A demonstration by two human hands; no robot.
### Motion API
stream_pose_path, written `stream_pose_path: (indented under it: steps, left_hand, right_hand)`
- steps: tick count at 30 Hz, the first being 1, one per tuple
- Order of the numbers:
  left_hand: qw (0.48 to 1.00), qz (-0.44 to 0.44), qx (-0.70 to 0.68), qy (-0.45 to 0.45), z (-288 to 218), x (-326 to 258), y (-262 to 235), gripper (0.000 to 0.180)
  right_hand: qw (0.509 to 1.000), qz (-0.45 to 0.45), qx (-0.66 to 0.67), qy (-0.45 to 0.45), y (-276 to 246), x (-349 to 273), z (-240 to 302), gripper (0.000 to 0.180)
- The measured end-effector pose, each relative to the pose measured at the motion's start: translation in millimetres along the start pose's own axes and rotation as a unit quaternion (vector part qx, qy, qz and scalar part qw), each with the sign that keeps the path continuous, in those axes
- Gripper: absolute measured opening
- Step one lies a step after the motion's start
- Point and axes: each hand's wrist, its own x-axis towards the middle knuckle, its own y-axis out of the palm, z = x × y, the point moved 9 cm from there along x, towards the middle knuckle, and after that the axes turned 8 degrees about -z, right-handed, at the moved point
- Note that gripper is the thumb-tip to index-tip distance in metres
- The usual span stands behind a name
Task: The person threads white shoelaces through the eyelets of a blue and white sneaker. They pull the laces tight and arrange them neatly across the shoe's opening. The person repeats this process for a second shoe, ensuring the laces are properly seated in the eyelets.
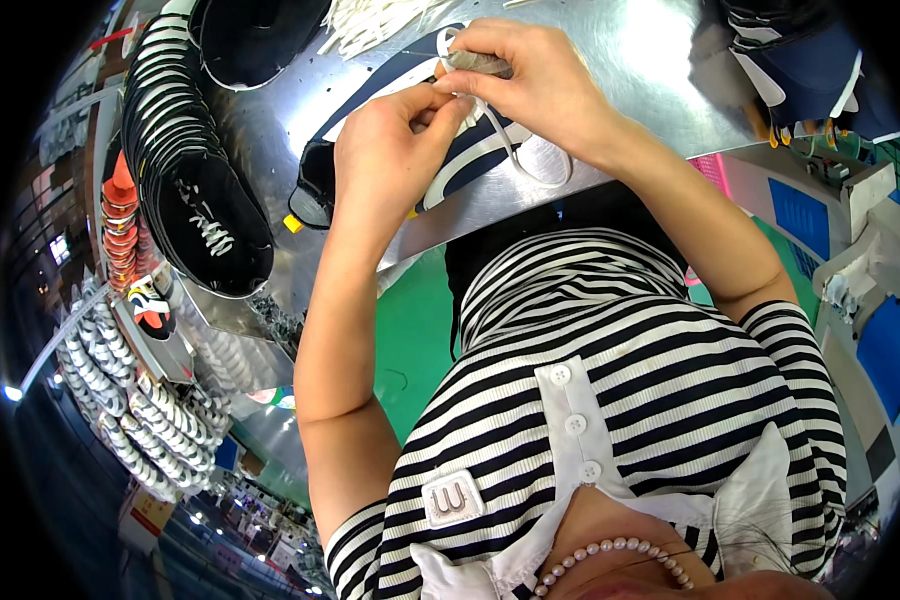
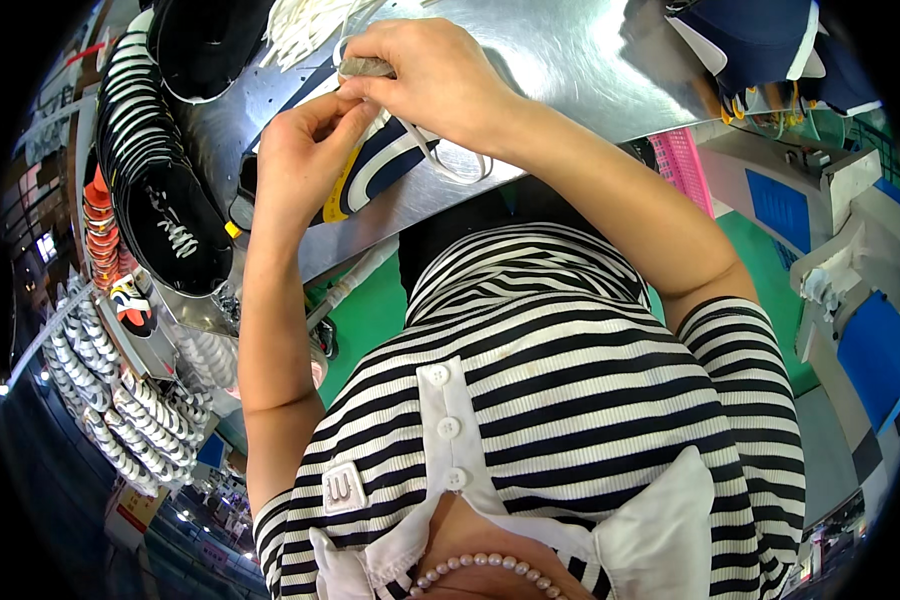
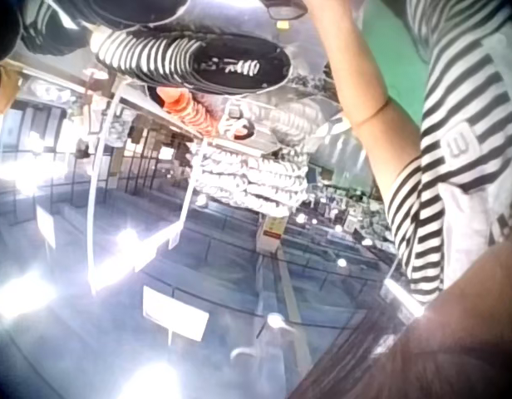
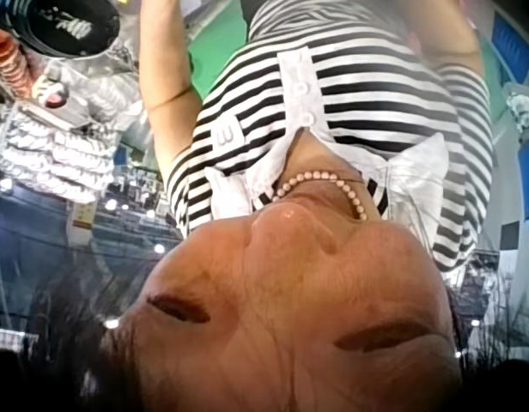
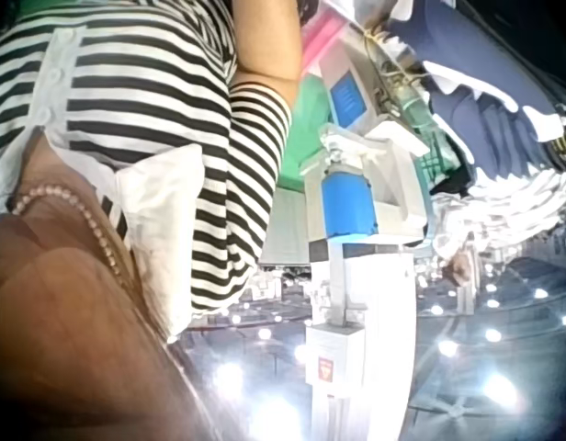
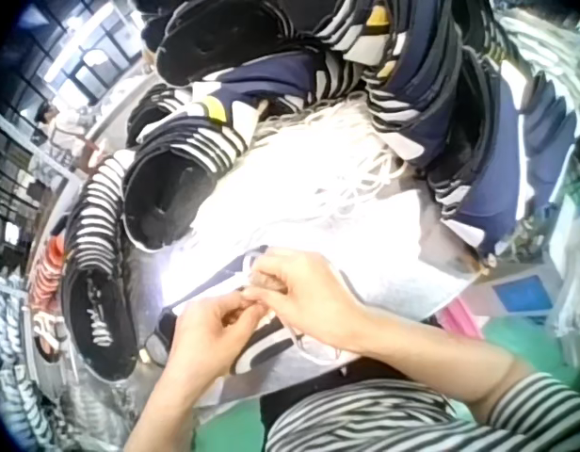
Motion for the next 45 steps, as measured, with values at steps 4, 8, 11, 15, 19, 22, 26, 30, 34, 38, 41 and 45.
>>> stream_pose_path:
  steps: [4, 8, 11, 15, 19, 22, 26, 30, 34, 38, 41, 45]
  left_hand:
    - [0.999, -0.02, 0.042, -0.018, -2, -2, -4, 0.028]
    - [0.998, -0.024, 0.048, -0.014, 0, -3, -4, 0.029]
    - [0.999, -0.024, 0.04, -0.018, -3, -2, -2, 0.027]
    - [0.999, -0.01, -0.019, 0.033, -7, -5, 0, 0.019]
    - [0.993, -0.003, -0.042, 0.111, -21, -19, 1, 0.018]
    - [0.989, -0.017, -0.004, 0.147, -33, -25, 9, 0.017]
    - [0.977, -0.044, 0.035, 0.206, -35, -36, -15, 0.02]
    - [0.945, -0.123, 0.083, 0.293, -37, -67, -43, 0.017]
    - [0.945, -0.099, 0.08, 0.301, -50, -69, -27, 0.019]
    - [0.962, 0.137, -0.213, -0.102, 23, -66, -5, 0.043]
    - [0.861, 0.203, -0.358, -0.299, 34, -68, 16, 0.037]
    - [0.874, 0.191, -0.385, -0.226, 24, -52, 13, 0.015]
  right_hand:
    - [0.999, -0.005, 0.024, 0.038, -17, -15, 4, 0.027]
    - [0.99, 0.087, -0.002, 0.109, -22, -47, 6, 0.02]
    - [0.987, 0.099, -0.015, 0.124, -22, -50, -1, 0.018]
    - [0.992, 0.074, -0.079, 0.059, -22, -44, -2, 0.015]
    - [0.974, 0.117, -0.194, -0.022, -9, -34, 22, 0.012]
    - [0.933, 0.143, -0.329, 0.035, 15, -43, 4, 0.025]
    - [0.976, 0.119, -0.177, 0.049, -11, -45, 22, 0.02]
    - [0.987, 0.047, -0.083, 0.132, -83, -32, 14, 0.029]
    - [0.97, 0.037, 0.107, 0.213, -51, -25, -33, 0.047]
    - [0.975, -0.012, 0.142, 0.172, -41, -26, -4, 0.051]
    - [0.987, -0.015, 0.12, 0.102, -37, -29, 9, 0.051]
    - [0.983, -0.01, 0.122, 0.14, -32, -33, 0, 0.051]
